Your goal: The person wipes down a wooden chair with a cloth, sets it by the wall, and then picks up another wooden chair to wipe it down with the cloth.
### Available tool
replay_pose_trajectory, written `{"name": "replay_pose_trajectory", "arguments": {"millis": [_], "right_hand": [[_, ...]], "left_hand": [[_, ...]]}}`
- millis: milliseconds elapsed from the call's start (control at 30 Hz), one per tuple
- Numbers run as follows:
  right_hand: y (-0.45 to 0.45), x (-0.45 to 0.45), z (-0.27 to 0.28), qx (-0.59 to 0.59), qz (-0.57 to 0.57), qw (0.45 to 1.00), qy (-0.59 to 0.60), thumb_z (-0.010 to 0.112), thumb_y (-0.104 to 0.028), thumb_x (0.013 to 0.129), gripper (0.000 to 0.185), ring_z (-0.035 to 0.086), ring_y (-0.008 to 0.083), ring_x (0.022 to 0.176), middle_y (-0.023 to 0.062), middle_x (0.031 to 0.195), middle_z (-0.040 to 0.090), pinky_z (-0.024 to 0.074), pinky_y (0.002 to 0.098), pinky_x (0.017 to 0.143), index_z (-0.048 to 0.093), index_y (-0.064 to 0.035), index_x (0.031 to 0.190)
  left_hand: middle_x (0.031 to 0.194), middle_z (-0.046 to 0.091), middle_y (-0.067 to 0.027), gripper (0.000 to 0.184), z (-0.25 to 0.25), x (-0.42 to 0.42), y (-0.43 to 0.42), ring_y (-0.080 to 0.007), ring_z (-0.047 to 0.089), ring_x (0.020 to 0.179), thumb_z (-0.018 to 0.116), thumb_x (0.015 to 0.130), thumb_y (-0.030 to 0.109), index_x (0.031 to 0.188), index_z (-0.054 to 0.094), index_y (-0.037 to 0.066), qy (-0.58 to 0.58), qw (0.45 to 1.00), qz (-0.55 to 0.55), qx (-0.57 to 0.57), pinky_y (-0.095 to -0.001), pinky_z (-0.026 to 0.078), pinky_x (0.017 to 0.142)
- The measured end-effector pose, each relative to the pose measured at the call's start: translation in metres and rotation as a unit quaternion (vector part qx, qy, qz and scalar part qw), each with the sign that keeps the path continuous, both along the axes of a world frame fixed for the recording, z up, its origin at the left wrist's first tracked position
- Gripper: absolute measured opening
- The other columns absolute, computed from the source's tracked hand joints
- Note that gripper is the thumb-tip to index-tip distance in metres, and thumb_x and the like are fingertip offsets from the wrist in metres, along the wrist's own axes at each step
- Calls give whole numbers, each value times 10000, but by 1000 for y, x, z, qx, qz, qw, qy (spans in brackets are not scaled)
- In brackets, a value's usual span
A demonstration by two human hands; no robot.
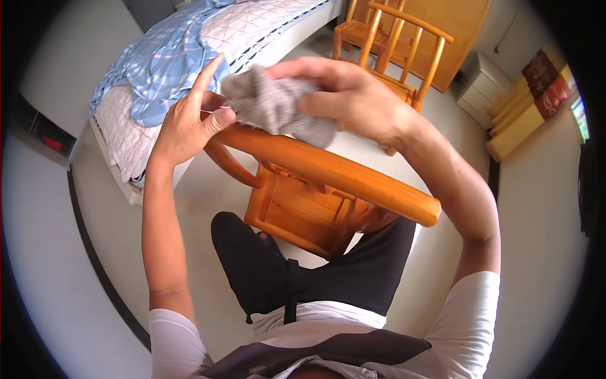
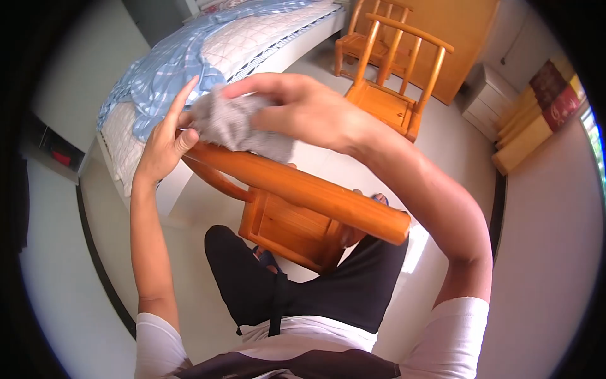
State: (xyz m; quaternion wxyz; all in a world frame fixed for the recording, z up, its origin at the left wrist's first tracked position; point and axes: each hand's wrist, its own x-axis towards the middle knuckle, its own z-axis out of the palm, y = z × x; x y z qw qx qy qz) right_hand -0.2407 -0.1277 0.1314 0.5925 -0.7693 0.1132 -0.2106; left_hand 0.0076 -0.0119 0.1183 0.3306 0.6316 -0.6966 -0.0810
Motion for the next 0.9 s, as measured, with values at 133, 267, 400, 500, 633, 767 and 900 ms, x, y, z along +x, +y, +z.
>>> {"name": "replay_pose_trajectory", "arguments": {"millis": [133, 267, 400, 500, 633, 767, 900], "right_hand": [[5, 27, -4, -259, -50, 964, 23, 464, -86, 840, 415, 630, 239, 886, 173, 944, 647, 482, 333, 828, 562, -71, 1243], [6, 19, -24, -222, -47, 973, 32, 469, -162, 885, 425, 629, 277, 920, 190, 1037, 642, 476, 358, 858, 518, -94, 1301], [14, -12, -21, -19, -26, 993, 116, 464, -412, 968, 526, 602, 227, 1014, 132, 1203, 585, 485, 347, 864, 419, -111, 1397], [17, -48, -34, 119, -120, 984, 48, 438, -319, 993, 445, 596, 195, 1016, 118, 1138, 612, 484, 328, 833, 479, -26, 1325], [40, -104, -91, 186, -248, 944, -113, 466, -223, 975, 266, 601, 178, 898, 86, 938, 591, 487, 309, 812, 568, 0, 1078], [112, -140, -207, -19, -326, 940, -103, 518, -259, 938, 476, 537, 241, 1094, 149, 1225, 502, 398, 419, 985, 383, 22, 1298], [136, -96, -223, -18, -385, 919, -86, 618, -23, 815, 536, 570, 234, 1003, 141, 1210, 500, 419, 393, 960, 358, 28, 1282]], "left_hand": [[883, 690, -155, 768, -10, -6, -19, -328, 665, 891, 601, 786, 644, 1308, 511, 89, 23, 991, -38, -128, -353, 483, 789], [613, 629, -120, 399, -15, -7, -12, -234, 618, 558, 651, 844, 420, 851, 686, 22, 0, 994, 63, -89, -330, 454, 570], [726, 672, -56, 288, -15, -10, -5, -63, 583, 692, 651, 875, 237, 933, 663, -45, 38, 994, 97, -24, -265, 469, 629], [510, 557, -104, 320, -27, -11, -9, -268, 584, 474, 662, 804, 386, 700, 665, 83, -47, 974, 115, -189, -357, 434, 483], [749, 667, -114, 650, -19, 9, -3, -304, 659, 734, 783, 573, 601, 930, 670, 70, -113, 982, -46, -141, -383, 498, 683], [753, 632, -103, 588, -22, 3, -1, -295, 637, 762, 834, 507, 415, 932, 613, 76, -210, 974, 13, -84, -413, 485, 703], [715, 616, -101, 492, -29, 6, 0, -271, 638, 708, 822, 519, 357, 869, 608, 86, -205, 969, 32, -136, -408, 490, 661]]}}
